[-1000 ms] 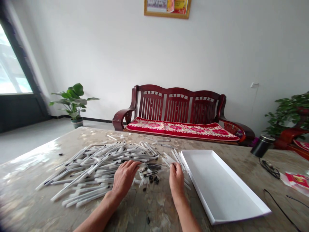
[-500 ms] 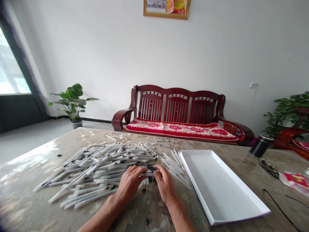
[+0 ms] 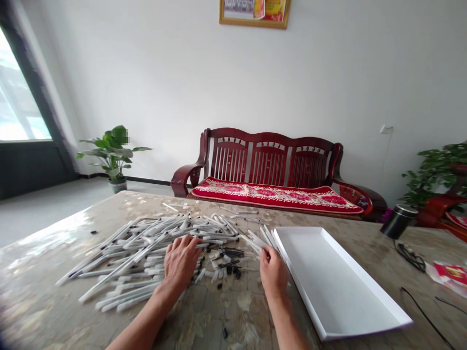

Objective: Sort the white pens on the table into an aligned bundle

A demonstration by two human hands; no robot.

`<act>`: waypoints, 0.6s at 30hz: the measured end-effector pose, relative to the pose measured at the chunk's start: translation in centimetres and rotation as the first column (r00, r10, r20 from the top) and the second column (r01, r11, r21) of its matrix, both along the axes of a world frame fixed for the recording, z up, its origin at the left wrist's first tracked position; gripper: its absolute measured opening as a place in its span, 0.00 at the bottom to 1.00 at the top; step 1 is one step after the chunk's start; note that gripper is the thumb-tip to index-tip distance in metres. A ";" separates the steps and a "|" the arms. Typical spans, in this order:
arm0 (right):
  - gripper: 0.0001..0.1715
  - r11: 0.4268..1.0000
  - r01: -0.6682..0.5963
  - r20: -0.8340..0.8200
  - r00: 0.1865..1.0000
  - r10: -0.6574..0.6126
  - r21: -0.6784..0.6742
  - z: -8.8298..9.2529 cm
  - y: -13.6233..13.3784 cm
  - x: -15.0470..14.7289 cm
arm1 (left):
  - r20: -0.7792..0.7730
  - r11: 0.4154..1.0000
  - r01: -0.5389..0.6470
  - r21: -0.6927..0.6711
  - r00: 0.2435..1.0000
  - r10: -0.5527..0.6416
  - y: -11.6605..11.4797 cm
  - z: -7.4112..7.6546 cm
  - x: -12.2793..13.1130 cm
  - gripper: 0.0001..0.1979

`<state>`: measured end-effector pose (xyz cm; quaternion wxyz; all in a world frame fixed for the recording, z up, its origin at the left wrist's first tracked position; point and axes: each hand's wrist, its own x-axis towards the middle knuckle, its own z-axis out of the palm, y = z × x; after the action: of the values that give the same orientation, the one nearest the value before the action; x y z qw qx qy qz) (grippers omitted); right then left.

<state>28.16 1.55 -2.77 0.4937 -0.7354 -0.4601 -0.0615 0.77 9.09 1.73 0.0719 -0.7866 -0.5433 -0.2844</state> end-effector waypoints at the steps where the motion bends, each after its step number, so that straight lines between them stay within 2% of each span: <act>1: 0.18 0.999 0.042 0.016 0.999 -0.042 -0.017 0.0 -0.1 0.6 | -0.022 0.999 -0.033 -0.022 0.999 0.033 0.2 -0.1 -0.2 0.08; 6: 0.21 0.991 0.127 0.123 0.985 -0.121 -0.041 -0.1 -0.5 1.9 | -0.057 0.986 -0.101 -0.133 0.994 0.094 0.8 -0.4 -0.7 0.08; 9: 0.20 0.993 0.119 0.227 0.967 -0.114 -0.008 0.1 -0.5 1.7 | -0.045 0.982 -0.095 -0.164 0.995 0.089 0.8 -0.2 -0.8 0.07; 12: 0.17 0.996 0.070 0.293 0.952 -0.083 0.053 0.4 -0.4 1.0 | -0.048 0.987 -0.083 -0.139 0.996 0.077 0.9 -0.3 -0.7 0.05; 15: 0.15 0.995 -0.066 0.255 0.966 0.044 0.078 0.7 -0.3 -0.4 | -0.030 0.997 0.013 -0.071 0.999 -0.015 0.6 -0.6 -0.1 0.03; 18: 0.15 0.968 -0.248 0.128 0.962 0.242 0.037 0.9 -0.4 -2.6 | 0.006 0.981 0.193 -0.029 0.981 -0.193 -0.3 -1.0 1.3 0.02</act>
<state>25.52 1.16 -1.83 0.4873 -0.6546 -0.5752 -0.0571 2.03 8.81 0.75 0.0313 -0.8361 -0.4688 -0.2832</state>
